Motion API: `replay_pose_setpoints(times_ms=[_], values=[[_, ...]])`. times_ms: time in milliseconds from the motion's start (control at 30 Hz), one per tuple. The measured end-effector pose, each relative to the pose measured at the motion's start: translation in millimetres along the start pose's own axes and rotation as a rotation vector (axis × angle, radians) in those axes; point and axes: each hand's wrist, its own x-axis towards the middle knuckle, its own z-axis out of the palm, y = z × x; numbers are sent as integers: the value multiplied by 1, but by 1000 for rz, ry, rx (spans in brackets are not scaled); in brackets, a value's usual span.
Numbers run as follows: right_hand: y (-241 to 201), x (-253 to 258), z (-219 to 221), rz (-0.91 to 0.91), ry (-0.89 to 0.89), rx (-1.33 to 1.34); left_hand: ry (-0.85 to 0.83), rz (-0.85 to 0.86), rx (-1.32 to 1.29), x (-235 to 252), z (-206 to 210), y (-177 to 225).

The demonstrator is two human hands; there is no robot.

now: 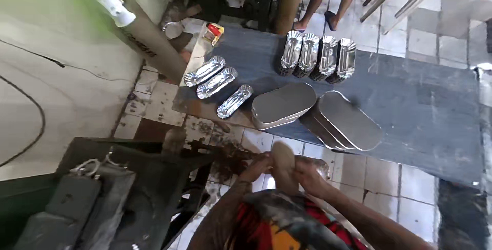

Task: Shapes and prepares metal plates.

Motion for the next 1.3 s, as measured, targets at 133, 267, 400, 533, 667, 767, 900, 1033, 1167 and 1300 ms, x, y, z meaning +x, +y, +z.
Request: replay_pose_setpoints(times_ms=[133,267,400,533,667,767,900,1033,1167,1300], values=[[75,-55,-23,422,-475,-647,-253,-154,791,116,12,-79],[119,-102,-19,496,-442,-519,-288,-360,969,165,47,-81],[83,-74,-4,687,-585,-583,-307,-277,919,130,31,-62],[61,-59,-6,502,-776,-653,-144,-135,808,50,-4,30],[67,-43,-19,223,-719,-523,173,252,330,-84,-54,109],[78,-14,-13,116,-703,-480,519,418,-58,-131,-113,143],[38,27,33,9,-577,-361,876,584,150,-164,-151,127],[-19,67,103,-222,-437,-386,1110,-83,699,-220,-195,44],[-81,101,186,-603,-322,-391,981,-246,770,-301,-228,10],[-144,125,277,-1267,-460,-652,659,-262,957,-393,-206,-23]])
